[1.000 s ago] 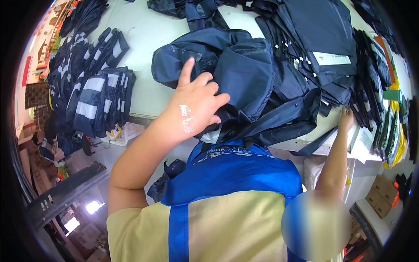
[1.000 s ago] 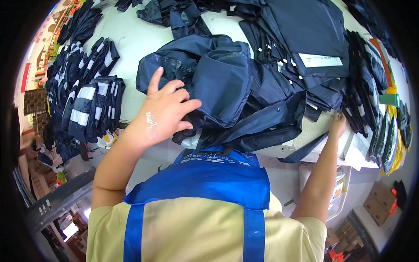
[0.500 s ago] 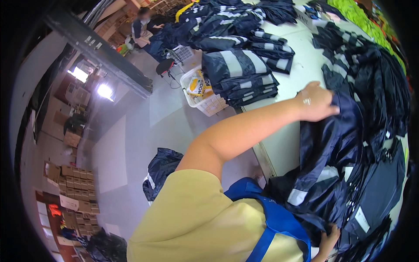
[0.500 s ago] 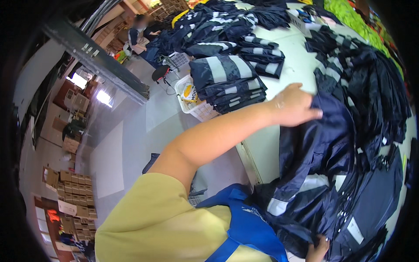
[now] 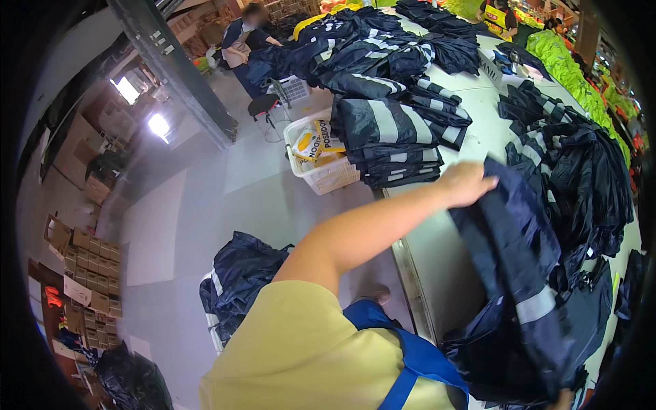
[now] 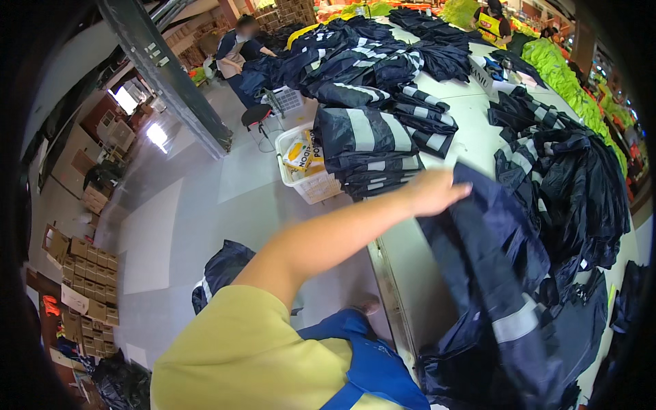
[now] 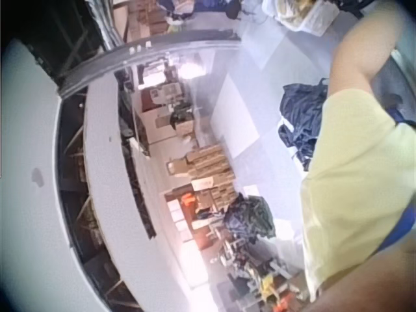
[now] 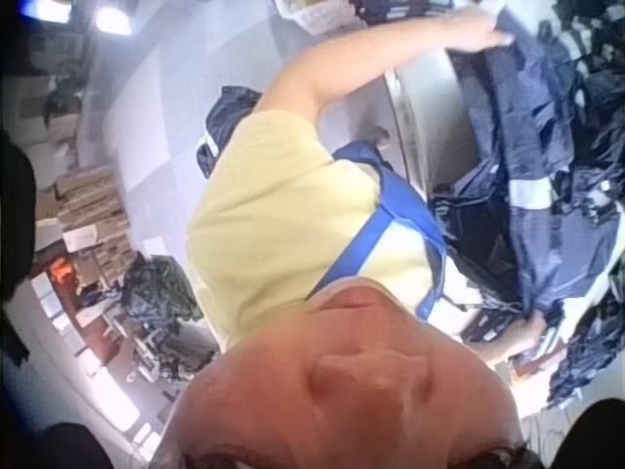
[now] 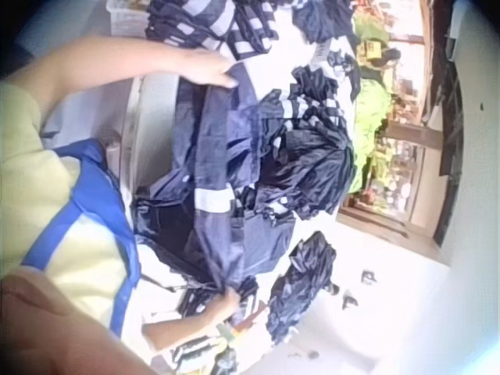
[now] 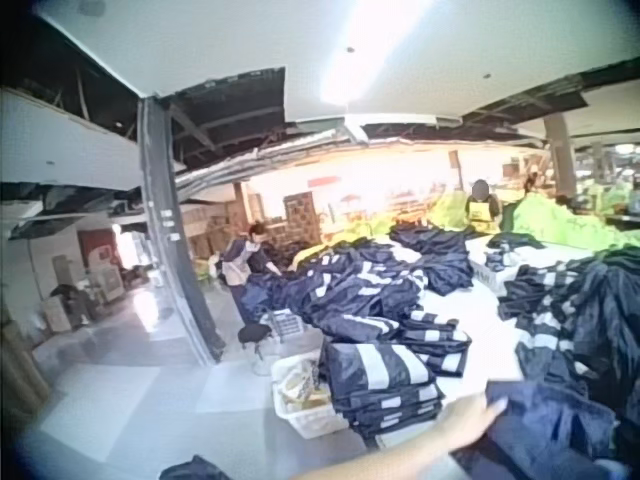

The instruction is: The person folds dark-colored jackets with reflective stripes on a white table. They smooth the fabric, fold the sleeves inward, fold the body in half, and place the finished jacket into a small black pouch before stacking it with others.

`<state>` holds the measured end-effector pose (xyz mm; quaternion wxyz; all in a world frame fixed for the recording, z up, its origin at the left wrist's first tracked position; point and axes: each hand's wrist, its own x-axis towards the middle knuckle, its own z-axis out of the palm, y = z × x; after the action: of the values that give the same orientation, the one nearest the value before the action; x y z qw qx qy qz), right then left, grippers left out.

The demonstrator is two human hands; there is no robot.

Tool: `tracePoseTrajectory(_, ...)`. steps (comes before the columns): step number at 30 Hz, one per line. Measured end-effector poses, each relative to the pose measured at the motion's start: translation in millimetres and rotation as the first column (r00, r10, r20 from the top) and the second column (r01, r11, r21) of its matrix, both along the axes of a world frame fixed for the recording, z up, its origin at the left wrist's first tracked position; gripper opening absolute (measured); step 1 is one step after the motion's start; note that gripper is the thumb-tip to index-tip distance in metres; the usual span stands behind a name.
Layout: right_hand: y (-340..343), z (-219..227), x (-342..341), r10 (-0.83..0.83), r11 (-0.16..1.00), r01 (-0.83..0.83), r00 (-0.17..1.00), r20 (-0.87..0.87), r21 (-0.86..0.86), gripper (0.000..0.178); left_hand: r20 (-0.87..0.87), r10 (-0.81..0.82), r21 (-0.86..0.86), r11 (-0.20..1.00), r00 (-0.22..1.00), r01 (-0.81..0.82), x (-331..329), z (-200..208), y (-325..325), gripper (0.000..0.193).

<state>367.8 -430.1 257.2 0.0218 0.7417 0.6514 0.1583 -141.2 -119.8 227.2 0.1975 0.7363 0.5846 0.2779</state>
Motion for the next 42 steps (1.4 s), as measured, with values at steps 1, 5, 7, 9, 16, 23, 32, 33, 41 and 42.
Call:
tracePoseTrajectory(1,5.0,15.3,-62.4,-0.309,0.83,0.284,0.951,0.026,-0.481,0.03,-0.072,-0.043,-0.085,0.996,0.996,0.037,1.8,-13.9,-8.5,0.064)
tracePoseTrajectory(5,21.4,-36.2,-130.3,-0.096,0.937,-0.11,0.831,-0.548,-0.331,0.031,-0.175,-0.289,-0.253,0.937,0.941,0.241,0.7,-67.1,-33.9,0.075)
tracePoseTrajectory(7,42.3,-93.5,-168.8,-0.126,0.978,-0.102,0.406,-0.905,-0.182,0.032,-0.069,-0.373,-0.255,0.903,0.925,0.345,12.3,-68.5,-39.8,0.076)
tracePoseTrajectory(9,83.4,-140.3,-211.8,-0.112,0.931,-0.301,0.3,-0.947,-0.205,0.034,0.047,-0.395,-0.189,0.899,0.918,0.396,12.1,-66.5,-48.0,0.074)
tracePoseTrajectory(16,129.5,-159.3,-288.2,-0.089,0.954,-0.259,0.224,-0.971,-0.147,0.018,-0.074,-0.507,0.198,0.837,0.859,0.51,19.0,-63.6,-65.3,0.053)
tracePoseTrajectory(23,64.0,-116.9,-286.0,-0.215,0.898,-0.193,0.591,-0.777,-0.395,0.027,-0.079,-0.42,0.278,0.862,0.904,0.424,31.0,-37.4,-79.9,0.049)
tracePoseTrajectory(32,74.7,-161.2,-259.1,0.204,0.88,0.471,-0.275,-0.94,0.053,0.016,0.067,-0.474,0.402,0.818,0.878,0.411,52.9,-23.5,-80.3,0.037)
tracePoseTrajectory(33,77.6,-157.9,-256.2,0.163,0.9,0.432,-0.228,-0.96,0.05,0.014,0.051,-0.489,0.425,0.8,0.871,0.424,55.0,-23.4,-80.4,0.036)
tracePoseTrajectory(41,83.4,-130.7,-237.9,0.231,0.845,0.41,0.298,-0.926,0.343,0.037,-0.032,-0.453,0.48,0.775,0.891,0.411,73.3,-4.1,-76.3,0.03)
tracePoseTrajectory(42,84.5,-134.0,-237.0,0.122,0.863,0.422,0.362,-0.924,0.279,0.042,0.007,-0.446,0.434,0.808,0.895,0.399,73.0,3.1,-79.7,0.03)
